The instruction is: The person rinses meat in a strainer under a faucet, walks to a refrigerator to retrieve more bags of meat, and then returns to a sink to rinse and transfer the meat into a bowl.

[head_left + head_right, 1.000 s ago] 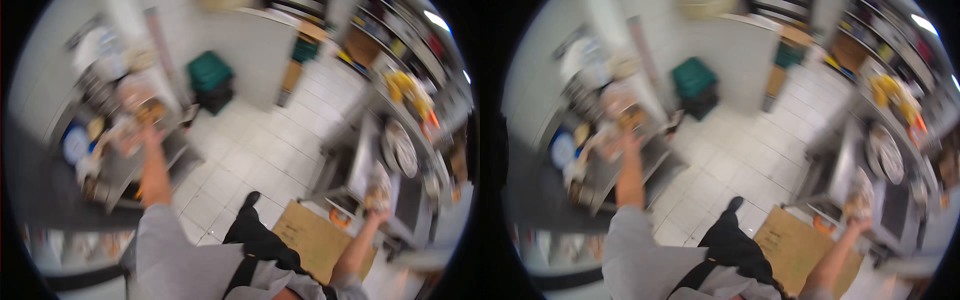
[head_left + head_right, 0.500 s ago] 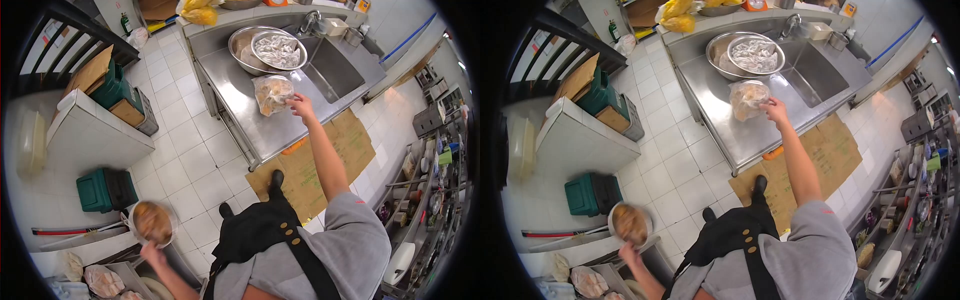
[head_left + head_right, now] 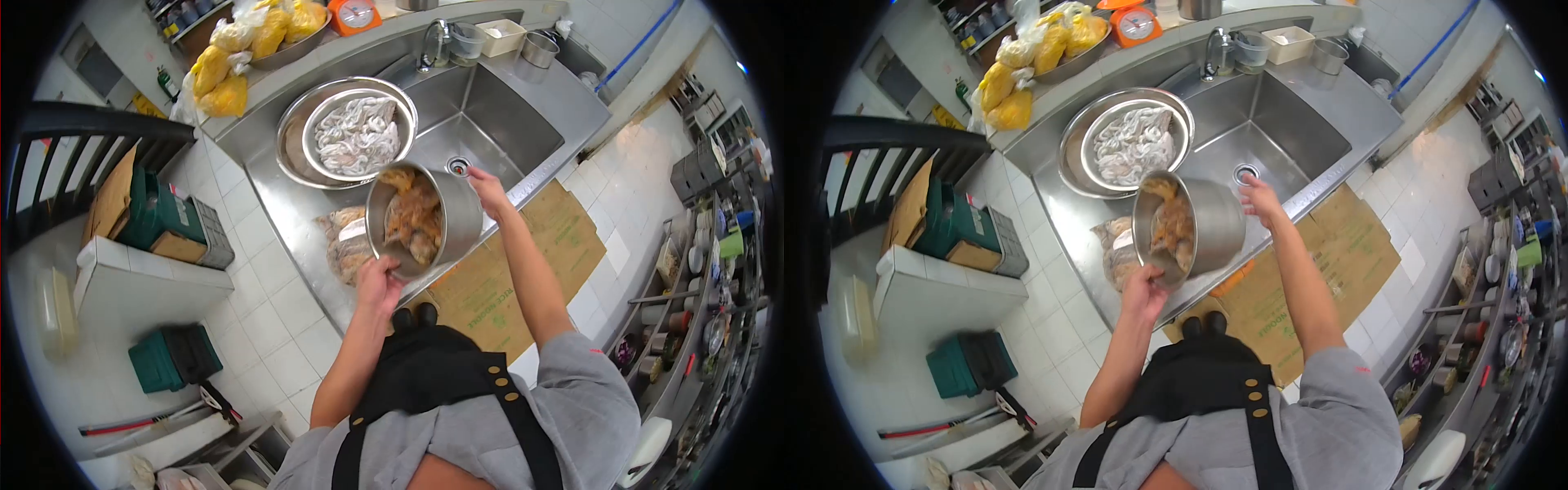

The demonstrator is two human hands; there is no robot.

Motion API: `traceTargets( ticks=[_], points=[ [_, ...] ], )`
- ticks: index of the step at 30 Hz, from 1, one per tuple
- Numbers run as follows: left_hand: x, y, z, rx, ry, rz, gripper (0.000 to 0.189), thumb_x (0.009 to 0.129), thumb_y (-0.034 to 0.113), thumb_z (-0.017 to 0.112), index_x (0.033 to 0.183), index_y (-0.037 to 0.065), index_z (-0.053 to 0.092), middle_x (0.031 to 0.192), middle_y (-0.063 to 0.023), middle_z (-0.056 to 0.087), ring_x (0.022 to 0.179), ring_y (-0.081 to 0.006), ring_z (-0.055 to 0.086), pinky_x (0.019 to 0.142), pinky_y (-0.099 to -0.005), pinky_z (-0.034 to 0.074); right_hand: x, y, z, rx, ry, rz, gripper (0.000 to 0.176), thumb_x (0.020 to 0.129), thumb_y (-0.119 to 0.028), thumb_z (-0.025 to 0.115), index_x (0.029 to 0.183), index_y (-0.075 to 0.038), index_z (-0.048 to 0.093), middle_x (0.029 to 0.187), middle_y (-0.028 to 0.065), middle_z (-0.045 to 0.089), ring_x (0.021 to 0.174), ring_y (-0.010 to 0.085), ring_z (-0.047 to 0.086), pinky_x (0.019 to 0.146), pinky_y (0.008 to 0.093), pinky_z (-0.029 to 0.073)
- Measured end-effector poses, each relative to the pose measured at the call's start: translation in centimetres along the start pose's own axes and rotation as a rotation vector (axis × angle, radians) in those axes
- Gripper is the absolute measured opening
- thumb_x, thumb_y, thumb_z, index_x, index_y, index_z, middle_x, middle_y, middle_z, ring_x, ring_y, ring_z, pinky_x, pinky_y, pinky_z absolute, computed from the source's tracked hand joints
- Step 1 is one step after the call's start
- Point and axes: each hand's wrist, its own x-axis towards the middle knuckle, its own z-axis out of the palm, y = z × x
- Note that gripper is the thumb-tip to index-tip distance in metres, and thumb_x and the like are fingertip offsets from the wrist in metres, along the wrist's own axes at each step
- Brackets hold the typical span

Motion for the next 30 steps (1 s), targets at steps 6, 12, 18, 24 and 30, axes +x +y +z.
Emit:
traceTargets(
  ticks=[6, 12, 18, 24, 30],
  points=[
    [6.3, -1.0, 6.9, 0.044, -0.175, 0.016, 0.036, 0.079, 0.002, 0.04, 0.108, -0.02, 0.04, 0.104, -0.0291, 0.057, 0.088, -0.046, 0.061, 0.061, -0.0389, 0.057, 7.0, -6.5, -0.8, -0.208, 0.007, -0.013, 0.07, 0.08, -0.013, 0.059, 0.141, -0.012, 0.025, 0.121, 0.0099, 0.049, 0.099, 0.0223, 0.053, 0.066, 0.0376, 0.051],
    [12.5, -6.4, 16.5, 0.071, -0.113, 0.102, 0.039, 0.077, 0.002, 0.04, 0.11, -0.019, 0.04, 0.106, -0.0284, 0.056, 0.088, -0.045, 0.06, 0.067, -0.039, 0.058, 22.4, -14.3, -4.9, -0.413, 0.065, -0.117, 0.079, 0.076, -0.015, 0.062, 0.142, -0.007, 0.018, 0.145, 0.0173, 0.019, 0.121, 0.0297, 0.043, 0.075, 0.0403, 0.052],
    [27.1, -11.5, 26.9, -0.054, 0.01, 0.289, 0.057, 0.073, 0.004, 0.042, 0.125, -0.015, 0.029, 0.124, -0.0254, 0.046, 0.102, -0.05, 0.052, 0.082, -0.0506, 0.051, 46.9, -16.1, -8.2, -0.745, -0.306, -0.321, 0.065, 0.073, -0.016, 0.061, 0.132, -0.002, 0.038, 0.123, 0.0178, 0.051, 0.083, 0.0241, 0.066, 0.056, 0.0351, 0.053],
    [40.4, -14.7, 32.9, -0.175, 0.102, 0.269, 0.044, 0.068, 0.0, 0.044, 0.108, -0.019, 0.042, 0.098, -0.029, 0.058, 0.09, -0.0509, 0.057, 0.066, -0.034, 0.059, 47.0, -18.4, -14.3, -0.22, -0.58, -0.017, 0.024, 0.082, -0.019, 0.055, 0.099, -0.004, 0.064, 0.081, 0.0074, 0.065, 0.072, 0.0156, 0.063, 0.057, 0.0256, 0.049],
    [47.2, -17.2, 34.3, -0.347, 0.044, 0.34, 0.007, 0.066, 0.0, 0.046, 0.07, -0.006, 0.046, 0.081, -0.0214, 0.06, 0.091, -0.0501, 0.057, 0.071, -0.0358, 0.057, 42.4, -18.1, -22.0, 0.48, -0.521, 0.327, 0.032, 0.088, -0.031, 0.053, 0.103, -0.003, 0.059, 0.087, 0.0047, 0.06, 0.069, 0.014, 0.052, 0.063, 0.0294, 0.043]
  ],
)
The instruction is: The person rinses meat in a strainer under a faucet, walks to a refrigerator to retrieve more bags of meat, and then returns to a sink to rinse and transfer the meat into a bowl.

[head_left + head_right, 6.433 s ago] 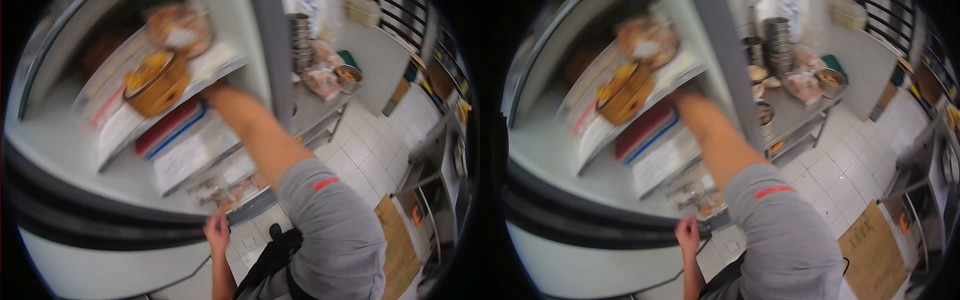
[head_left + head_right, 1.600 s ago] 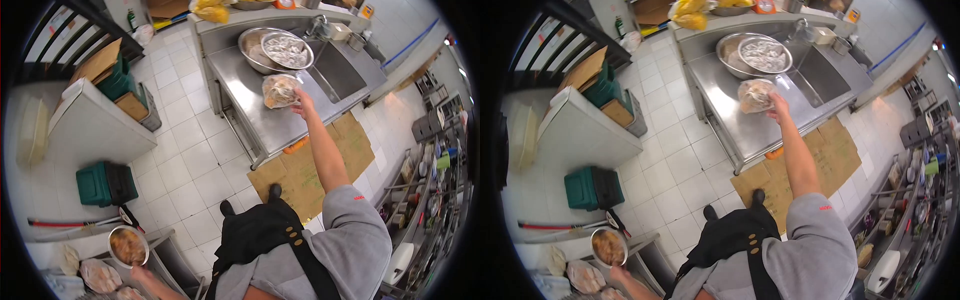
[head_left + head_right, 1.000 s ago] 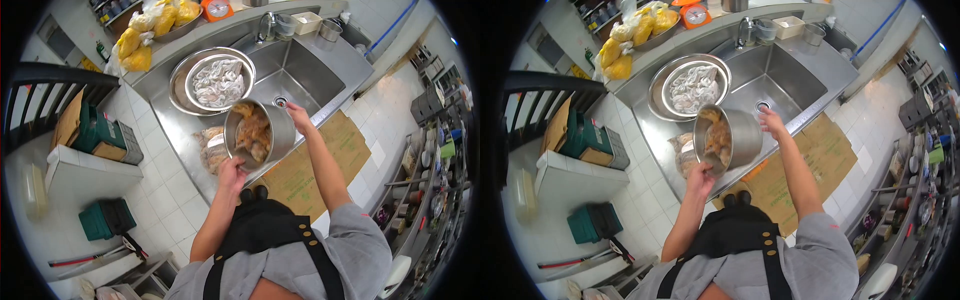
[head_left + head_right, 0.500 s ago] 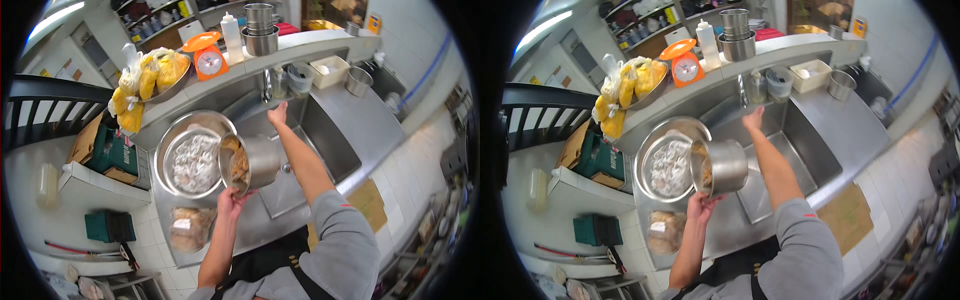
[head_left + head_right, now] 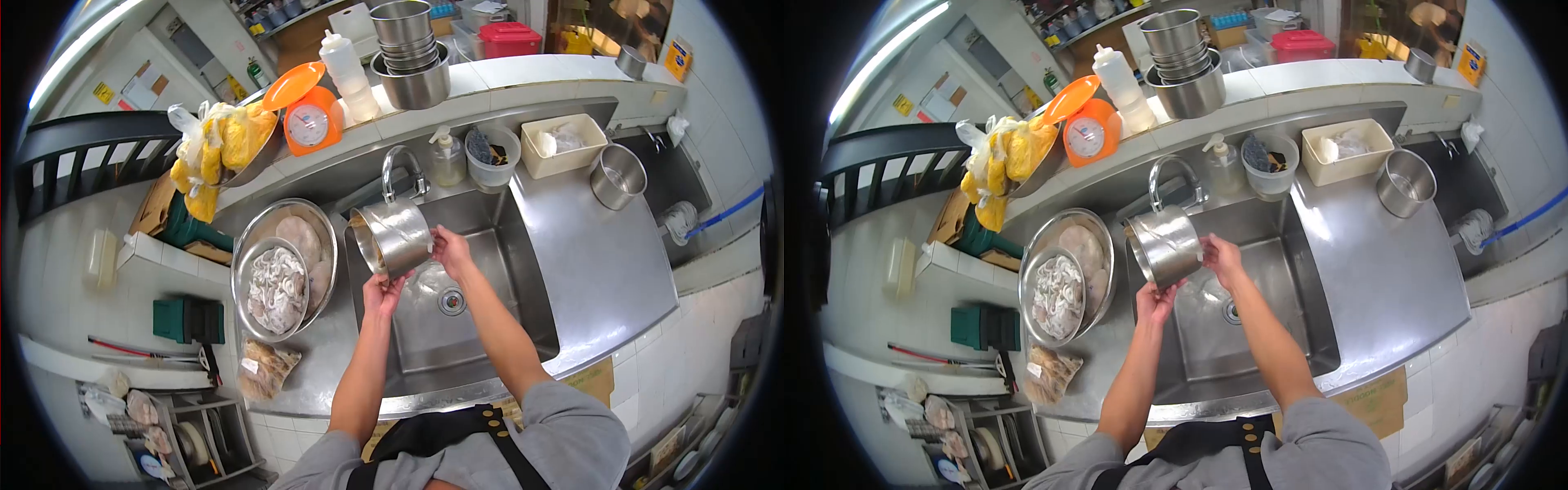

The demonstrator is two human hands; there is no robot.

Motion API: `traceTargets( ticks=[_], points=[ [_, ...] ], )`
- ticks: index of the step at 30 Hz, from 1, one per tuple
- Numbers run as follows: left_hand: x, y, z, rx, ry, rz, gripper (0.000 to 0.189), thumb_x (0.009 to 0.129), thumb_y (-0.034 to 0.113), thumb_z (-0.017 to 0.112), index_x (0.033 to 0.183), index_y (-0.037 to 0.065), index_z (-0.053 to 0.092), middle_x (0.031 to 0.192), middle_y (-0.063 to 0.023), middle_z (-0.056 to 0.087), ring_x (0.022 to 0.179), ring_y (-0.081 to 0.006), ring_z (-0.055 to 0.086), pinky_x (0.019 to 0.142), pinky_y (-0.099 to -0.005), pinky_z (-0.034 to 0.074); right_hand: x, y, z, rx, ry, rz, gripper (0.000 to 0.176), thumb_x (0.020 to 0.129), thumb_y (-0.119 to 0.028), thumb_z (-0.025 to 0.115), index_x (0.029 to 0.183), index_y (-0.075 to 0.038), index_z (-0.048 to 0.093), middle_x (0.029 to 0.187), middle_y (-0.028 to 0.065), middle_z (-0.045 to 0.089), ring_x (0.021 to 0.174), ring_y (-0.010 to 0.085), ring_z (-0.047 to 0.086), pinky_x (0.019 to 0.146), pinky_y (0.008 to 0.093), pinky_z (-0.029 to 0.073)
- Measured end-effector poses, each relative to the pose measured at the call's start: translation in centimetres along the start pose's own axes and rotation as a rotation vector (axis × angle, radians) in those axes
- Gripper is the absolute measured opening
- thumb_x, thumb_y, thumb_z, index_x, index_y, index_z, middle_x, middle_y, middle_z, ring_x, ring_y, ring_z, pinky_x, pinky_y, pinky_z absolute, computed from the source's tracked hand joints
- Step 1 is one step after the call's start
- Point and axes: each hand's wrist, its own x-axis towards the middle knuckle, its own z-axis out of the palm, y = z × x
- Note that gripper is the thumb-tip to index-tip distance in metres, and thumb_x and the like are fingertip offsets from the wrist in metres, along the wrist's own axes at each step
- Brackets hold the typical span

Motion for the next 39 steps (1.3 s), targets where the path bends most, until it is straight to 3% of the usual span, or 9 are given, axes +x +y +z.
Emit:
traceTargets(
  ticks=[4, 10, 14, 21, 24, 30, 32, 34, 39],
  points=[
    [2.8, -1.0, -2.9, -0.167, -0.201, 0.079, 0.017, 0.065, -0.004, 0.048, 0.08, -0.009, 0.052, 0.093, -0.022, 0.059, 0.098, -0.0408, 0.057, 0.087, -0.0439, 0.05, -2.1, 0.4, 1.4, 0.049, -0.067, 0.079, 0.037, 0.088, -0.038, 0.052, 0.109, -0.008, 0.053, 0.092, 0.0046, 0.057, 0.08, 0.0135, 0.052, 0.071, 0.0289, 0.042],
    [1.7, 0.6, -3.3, 0.056, 0.051, 0.178, 0.025, 0.071, -0.008, 0.049, 0.096, -0.01, 0.05, 0.094, -0.0177, 0.058, 0.09, -0.031, 0.058, 0.083, -0.0465, 0.05, -0.7, 1.2, 9.8, -0.58, 0.376, -0.553, 0.044, 0.085, -0.04, 0.051, 0.107, -0.002, 0.056, 0.096, 0.0147, 0.061, 0.09, 0.0294, 0.057, 0.081, 0.0375, 0.043],
    [-1.4, 2.2, -1.6, 0.208, 0.187, 0.269, 0.019, 0.072, -0.012, 0.051, 0.091, -0.008, 0.051, 0.092, -0.0171, 0.06, 0.077, -0.0272, 0.062, 0.069, -0.0416, 0.055, 4.9, -2.1, 10.6, -1.336, 0.127, -0.446, 0.039, 0.081, -0.035, 0.054, 0.089, 0.002, 0.064, 0.089, 0.0255, 0.061, 0.087, 0.0416, 0.058, 0.076, 0.0444, 0.045],
    [-2.5, 5.3, 3.5, 0.653, 0.395, 0.255, 0.02, 0.061, -0.013, 0.049, 0.079, -0.007, 0.052, 0.073, -0.0187, 0.056, 0.056, -0.0314, 0.06, 0.047, -0.0464, 0.054, 1.4, -5.6, 9.2, -0.789, -0.19, -0.035, 0.041, 0.079, -0.032, 0.061, 0.102, 0.001, 0.062, 0.101, 0.0139, 0.062, 0.076, 0.0217, 0.063, 0.065, 0.0375, 0.051],
    [-0.2, 7.3, 5.6, 1.053, 0.328, 0.118, 0.026, 0.059, -0.008, 0.052, 0.085, -0.006, 0.055, 0.077, -0.0152, 0.059, 0.053, -0.0291, 0.058, 0.044, -0.0455, 0.05, -1.6, -5.0, 6.5, -1.158, 0.087, -0.11, 0.03, 0.077, -0.017, 0.058, 0.097, 0.005, 0.062, 0.095, 0.0169, 0.063, 0.07, 0.0243, 0.064, 0.051, 0.0362, 0.054],
    [4.2, 2.9, 11.0, 2.253, 0.261, 0.914, 0.028, 0.066, 0.009, 0.061, 0.093, 0.0, 0.059, 0.109, -0.0173, 0.056, 0.102, -0.0295, 0.055, 0.08, -0.0444, 0.047, -1.7, -1.2, 1.4, -0.793, 0.36, -0.126, 0.025, 0.067, 0.003, 0.046, 0.086, 0.008, 0.063, 0.076, 0.0194, 0.063, 0.057, 0.0321, 0.064, 0.044, 0.041, 0.056],
    [4.9, 1.5, 10.3, 2.701, -0.677, 0.672, 0.045, 0.066, 0.023, 0.068, 0.104, 0.004, 0.055, 0.121, -0.0141, 0.048, 0.117, -0.0273, 0.043, 0.091, -0.0453, 0.039, -2.1, -0.2, 1.5, -0.732, 0.377, -0.179, 0.025, 0.068, 0.003, 0.045, 0.085, 0.008, 0.063, 0.076, 0.02, 0.063, 0.056, 0.0324, 0.064, 0.04, 0.0412, 0.054],
    [4.4, 0.7, 9.8, 2.543, -1.001, 1.149, 0.058, 0.063, 0.029, 0.071, 0.112, 0.005, 0.049, 0.118, -0.0114, 0.049, 0.112, -0.0271, 0.046, 0.089, -0.0453, 0.038, -2.8, -0.5, 2.0, -0.727, 0.394, -0.216, 0.024, 0.067, 0.002, 0.046, 0.083, 0.007, 0.063, 0.074, 0.0203, 0.063, 0.055, 0.0308, 0.064, 0.039, 0.04, 0.053],
    [6.6, -1.1, 8.3, 2.71, -0.19, 0.697, 0.059, 0.068, 0.035, 0.068, 0.115, 0.002, 0.051, 0.111, -0.0126, 0.053, 0.108, -0.0279, 0.051, 0.09, -0.0393, 0.043, -3.7, -0.8, 2.8, -0.897, 0.401, -0.297, 0.021, 0.064, -0.001, 0.047, 0.076, 0.005, 0.063, 0.066, 0.0225, 0.062, 0.057, 0.0325, 0.064, 0.048, 0.0415, 0.052]
  ],
)
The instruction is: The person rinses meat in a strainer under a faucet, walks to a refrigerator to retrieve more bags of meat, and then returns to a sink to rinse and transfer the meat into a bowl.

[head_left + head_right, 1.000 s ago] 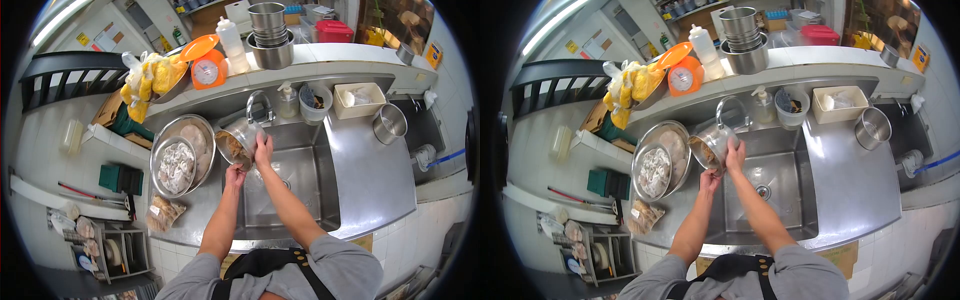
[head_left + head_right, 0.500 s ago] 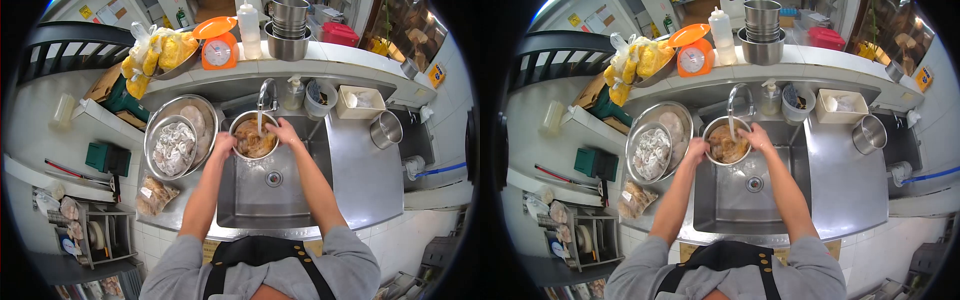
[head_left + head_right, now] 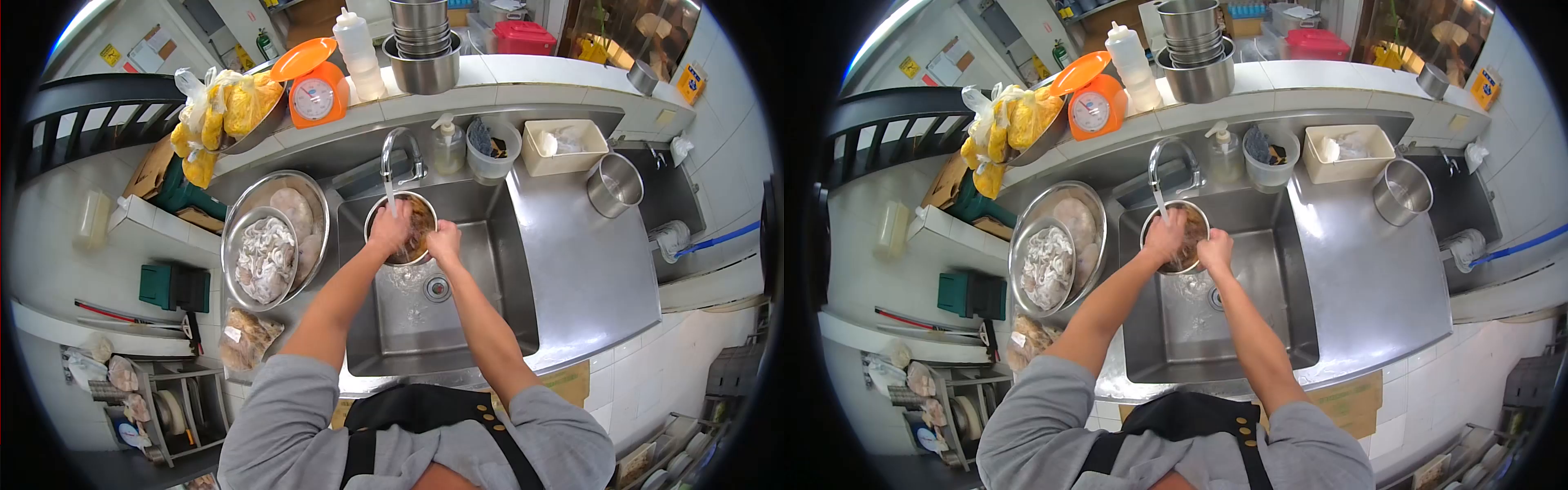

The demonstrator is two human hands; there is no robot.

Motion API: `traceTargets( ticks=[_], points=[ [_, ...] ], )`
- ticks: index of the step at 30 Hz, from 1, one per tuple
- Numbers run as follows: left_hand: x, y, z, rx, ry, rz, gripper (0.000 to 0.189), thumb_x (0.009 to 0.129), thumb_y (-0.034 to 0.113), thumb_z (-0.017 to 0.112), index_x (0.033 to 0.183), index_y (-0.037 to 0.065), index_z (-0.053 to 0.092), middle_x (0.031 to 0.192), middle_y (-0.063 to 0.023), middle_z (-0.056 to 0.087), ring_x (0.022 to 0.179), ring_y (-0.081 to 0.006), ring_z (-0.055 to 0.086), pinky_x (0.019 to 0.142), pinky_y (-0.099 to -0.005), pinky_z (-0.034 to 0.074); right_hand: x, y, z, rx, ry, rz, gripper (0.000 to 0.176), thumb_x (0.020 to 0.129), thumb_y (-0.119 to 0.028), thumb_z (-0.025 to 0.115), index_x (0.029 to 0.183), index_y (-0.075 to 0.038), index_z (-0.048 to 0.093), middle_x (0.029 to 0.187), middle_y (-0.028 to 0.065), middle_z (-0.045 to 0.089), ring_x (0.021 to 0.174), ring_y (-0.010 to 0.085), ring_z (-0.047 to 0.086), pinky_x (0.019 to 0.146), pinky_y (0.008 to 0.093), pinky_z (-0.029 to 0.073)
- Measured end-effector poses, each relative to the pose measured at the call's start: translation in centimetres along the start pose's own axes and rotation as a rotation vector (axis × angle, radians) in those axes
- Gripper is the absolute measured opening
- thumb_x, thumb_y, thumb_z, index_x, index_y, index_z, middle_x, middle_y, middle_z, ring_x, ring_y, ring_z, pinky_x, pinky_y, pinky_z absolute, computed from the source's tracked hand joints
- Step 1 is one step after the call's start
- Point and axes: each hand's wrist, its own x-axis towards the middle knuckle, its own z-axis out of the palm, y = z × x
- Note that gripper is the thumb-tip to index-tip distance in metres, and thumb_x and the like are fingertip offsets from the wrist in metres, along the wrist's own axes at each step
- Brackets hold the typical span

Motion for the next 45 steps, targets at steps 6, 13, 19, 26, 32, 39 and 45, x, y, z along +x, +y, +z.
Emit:
traceTargets(
  ticks=[6, 13, 19, 26, 32, 39, 45],
  points=[
    [0.4, -1.0, 0.3, -0.085, -0.212, -0.228, 0.044, 0.07, 0.039, 0.066, 0.089, 0.0, 0.066, 0.087, -0.0187, 0.061, 0.095, -0.0331, 0.058, 0.077, -0.041, 0.05, 0.6, 1.3, 2.0, -0.188, 0.102, -0.198, 0.012, 0.061, -0.004, 0.05, 0.066, 0.004, 0.058, 0.069, 0.0282, 0.056, 0.065, 0.0437, 0.057, 0.062, 0.0486, 0.045],
    [-0.2, 1.1, 1.9, -0.244, -0.2, -0.602, 0.084, 0.062, 0.034, 0.074, 0.127, 0.002, 0.033, 0.123, -0.0208, 0.04, 0.115, -0.0383, 0.044, 0.09, -0.0468, 0.041, 1.1, 3.7, 4.5, -0.064, 0.205, -0.161, 0.01, 0.06, -0.004, 0.049, 0.062, 0.004, 0.055, 0.063, 0.0276, 0.054, 0.061, 0.0444, 0.055, 0.06, 0.0479, 0.044],
    [-0.6, -0.3, 2.7, -0.06, -0.172, 0.024, 0.073, 0.062, 0.029, 0.074, 0.119, 0.003, 0.037, 0.121, -0.0227, 0.046, 0.114, -0.0368, 0.046, 0.089, -0.0465, 0.042, 0.0, 3.0, 2.3, 0.211, 0.114, 0.105, 0.009, 0.058, -0.004, 0.049, 0.058, 0.004, 0.053, 0.058, 0.0251, 0.054, 0.053, 0.0397, 0.056, 0.057, 0.046, 0.044],
    [-0.3, -0.6, 1.8, -0.276, -0.092, -0.004, 0.057, 0.075, 0.021, 0.062, 0.124, 0.012, 0.034, 0.101, -0.0236, 0.058, 0.09, -0.0375, 0.06, 0.074, -0.0447, 0.05, 2.3, 7.6, 2.7, 0.043, 0.167, -0.152, 0.014, 0.064, 0.003, 0.044, 0.062, 0.005, 0.058, 0.05, 0.0109, 0.055, 0.038, 0.0195, 0.056, 0.033, 0.0335, 0.046],
    [0.9, -1.9, 1.4, -0.101, -0.421, 0.096, 0.034, 0.085, 0.022, 0.049, 0.117, 0.015, 0.038, 0.099, -0.0221, 0.06, 0.088, -0.0372, 0.061, 0.069, -0.0474, 0.049, 1.2, 5.1, 1.8, -0.056, 0.129, -0.215, 0.014, 0.064, 0.001, 0.047, 0.062, 0.003, 0.061, 0.046, 0.0103, 0.055, 0.037, 0.0198, 0.056, 0.037, 0.0334, 0.046],
    [-0.1, -1.6, 2.7, -0.188, -0.332, -0.036, 0.025, 0.082, 0.015, 0.05, 0.106, 0.009, 0.045, 0.087, -0.0228, 0.061, 0.084, -0.039, 0.061, 0.071, -0.0466, 0.05, 2.7, 6.6, 3.4, -0.066, 0.11, -0.007, 0.015, 0.061, -0.004, 0.049, 0.068, 0.005, 0.058, 0.072, 0.0265, 0.06, 0.073, 0.0431, 0.059, 0.071, 0.0473, 0.046],
    [-1.5, -2.1, 1.0, -0.429, -0.072, -0.203, 0.024, 0.077, 0.015, 0.058, 0.09, -0.005, 0.058, 0.092, -0.0301, 0.059, 0.088, -0.0427, 0.059, 0.076, -0.0463, 0.049, 2.6, 8.1, 5.0, -0.323, 0.169, -0.317, 0.015, 0.062, -0.004, 0.052, 0.072, 0.004, 0.059, 0.08, 0.0289, 0.06, 0.086, 0.0448, 0.058, 0.082, 0.0473, 0.047]
  ],
)
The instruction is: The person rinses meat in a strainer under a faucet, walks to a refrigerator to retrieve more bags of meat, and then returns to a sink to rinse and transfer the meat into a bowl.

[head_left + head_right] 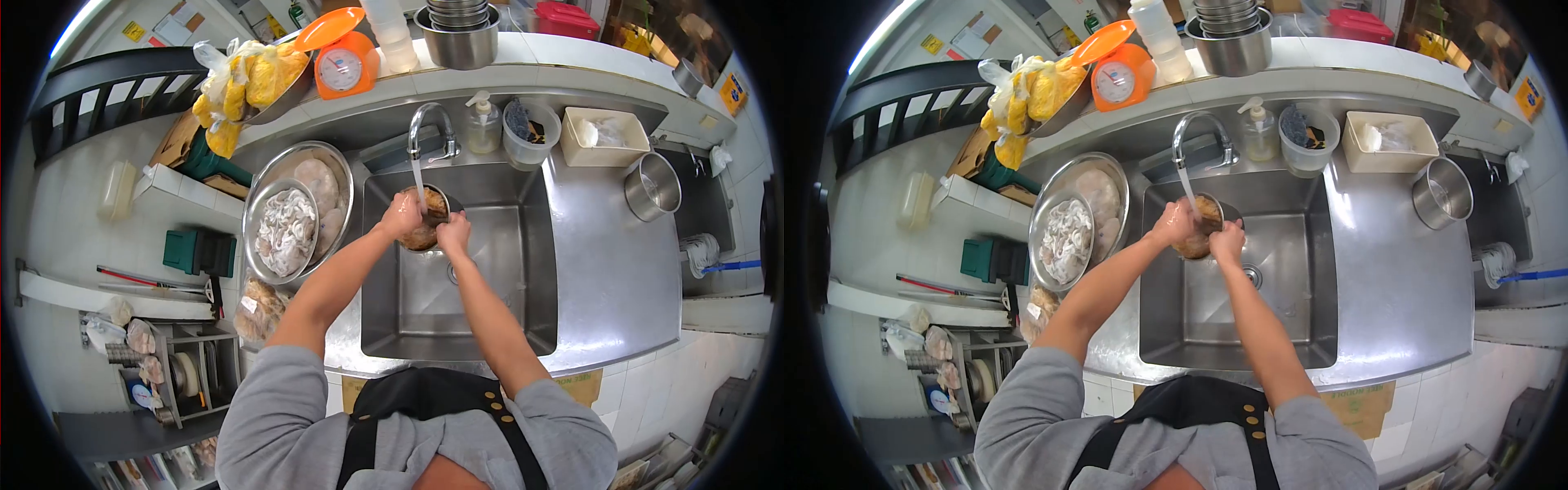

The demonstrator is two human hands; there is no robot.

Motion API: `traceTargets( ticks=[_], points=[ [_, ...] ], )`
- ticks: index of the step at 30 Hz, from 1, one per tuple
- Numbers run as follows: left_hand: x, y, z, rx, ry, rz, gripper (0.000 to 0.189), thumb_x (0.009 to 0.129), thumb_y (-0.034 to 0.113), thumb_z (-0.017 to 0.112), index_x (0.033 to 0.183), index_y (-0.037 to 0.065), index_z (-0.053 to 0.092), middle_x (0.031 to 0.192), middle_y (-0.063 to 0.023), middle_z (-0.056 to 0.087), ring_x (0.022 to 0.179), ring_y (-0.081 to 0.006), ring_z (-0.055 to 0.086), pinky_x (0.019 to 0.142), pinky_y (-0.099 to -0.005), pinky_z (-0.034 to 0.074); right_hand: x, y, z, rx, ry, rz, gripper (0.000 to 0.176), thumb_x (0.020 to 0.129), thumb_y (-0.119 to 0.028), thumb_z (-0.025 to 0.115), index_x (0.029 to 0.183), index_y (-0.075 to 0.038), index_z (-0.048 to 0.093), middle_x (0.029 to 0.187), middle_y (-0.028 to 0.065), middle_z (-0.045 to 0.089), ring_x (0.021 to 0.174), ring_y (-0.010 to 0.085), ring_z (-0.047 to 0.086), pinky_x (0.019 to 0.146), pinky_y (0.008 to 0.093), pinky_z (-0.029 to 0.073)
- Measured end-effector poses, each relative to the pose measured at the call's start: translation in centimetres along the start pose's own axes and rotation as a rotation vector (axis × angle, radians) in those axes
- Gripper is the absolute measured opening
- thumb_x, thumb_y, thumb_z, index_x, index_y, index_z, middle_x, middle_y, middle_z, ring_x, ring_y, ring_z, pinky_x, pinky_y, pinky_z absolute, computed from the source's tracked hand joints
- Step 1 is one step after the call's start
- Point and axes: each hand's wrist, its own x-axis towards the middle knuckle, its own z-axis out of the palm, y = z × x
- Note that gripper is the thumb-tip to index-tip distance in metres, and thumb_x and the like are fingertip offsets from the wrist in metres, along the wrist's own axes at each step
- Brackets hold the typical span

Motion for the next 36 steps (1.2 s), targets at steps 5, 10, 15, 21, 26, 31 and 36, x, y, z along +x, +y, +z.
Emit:
traceTargets(
  ticks=[5, 10, 15, 21, 26, 31, 36],
  points=[
    [-3.9, -0.4, -2.9, -0.147, 0.229, -0.228, 0.017, 0.076, 0.015, 0.062, 0.076, -0.002, 0.061, 0.07, -0.0191, 0.061, 0.068, -0.0345, 0.062, 0.061, -0.0425, 0.049, -1.5, 0.0, 0.4, 0.271, -0.25, 0.485, 0.014, 0.065, 0.001, 0.05, 0.074, 0.004, 0.06, 0.071, 0.0249, 0.062, 0.059, 0.0365, 0.063, 0.051, 0.0433, 0.054],
    [-10.3, -2.5, -5.8, -0.722, 0.303, -0.585, 0.017, 0.078, 0.014, 0.065, 0.072, -0.001, 0.058, 0.064, -0.0095, 0.058, 0.056, -0.0196, 0.058, 0.049, -0.0339, 0.045, -4.1, -0.9, 0.8, 0.568, -0.162, 0.651, 0.021, 0.07, 0.004, 0.045, 0.08, 0.006, 0.063, 0.066, 0.0145, 0.062, 0.044, 0.0216, 0.059, 0.03, 0.0315, 0.047],
    [-20.1, -6.4, -7.3, -1.32, 0.422, -0.75, 0.016, 0.079, 0.009, 0.065, 0.069, 0.002, 0.055, 0.065, -0.0053, 0.057, 0.055, -0.0151, 0.056, 0.046, -0.0297, 0.045, -4.2, 0.8, 1.0, 0.519, -0.164, 0.6, 0.021, 0.07, 0.003, 0.046, 0.081, 0.006, 0.063, 0.067, 0.0152, 0.062, 0.043, 0.0214, 0.059, 0.031, 0.0314, 0.048],
    [-26.3, -15.6, -1.9, -1.487, 0.857, -0.84, 0.012, 0.078, 0.006, 0.064, 0.075, 0.0, 0.055, 0.067, -0.0073, 0.058, 0.061, -0.017, 0.057, 0.051, -0.0298, 0.047, -4.1, 1.1, -0.1, 0.578, -0.193, 0.568, 0.019, 0.068, 0.004, 0.045, 0.08, 0.008, 0.06, 0.068, 0.015, 0.061, 0.041, 0.0213, 0.057, 0.03, 0.0306, 0.046],
    [-28.1, -12.6, -3.1, -0.042, 0.81, -0.566, 0.05, 0.07, 0.03, 0.072, 0.105, 0.0, 0.054, 0.12, -0.0231, 0.049, 0.104, -0.0384, 0.049, 0.083, -0.0427, 0.043, -3.7, 1.8, -2.7, 0.547, -0.22, 0.549, 0.021, 0.068, 0.005, 0.044, 0.082, 0.008, 0.059, 0.068, 0.0148, 0.061, 0.042, 0.0206, 0.057, 0.03, 0.0296, 0.045],
    [-31.7, -11.8, 0.3, 0.274, 0.139, -0.349, 0.06, 0.068, 0.043, 0.071, 0.124, 0.035, 0.051, 0.147, -0.0085, 0.019, 0.135, -0.0374, 0.017, 0.09, -0.0717, 0.023, -3.3, 1.7, -2.0, 0.595, -0.2, 0.528, 0.02, 0.067, 0.006, 0.044, 0.082, 0.008, 0.058, 0.066, 0.0164, 0.06, 0.043, 0.0219, 0.057, 0.03, 0.0317, 0.046],
    [-27.4, -7.7, 2.0, 0.243, 0.495, -0.322, 0.047, 0.067, 0.015, 0.068, 0.112, 0.011, 0.055, 0.135, -0.0173, 0.033, 0.126, -0.0419, 0.026, 0.089, -0.0638, 0.026, -2.8, 1.8, -1.9, 0.579, -0.196, 0.487, 0.022, 0.067, 0.005, 0.042, 0.078, 0.007, 0.061, 0.063, 0.0149, 0.06, 0.039, 0.0207, 0.056, 0.031, 0.0321, 0.045]
  ],
)
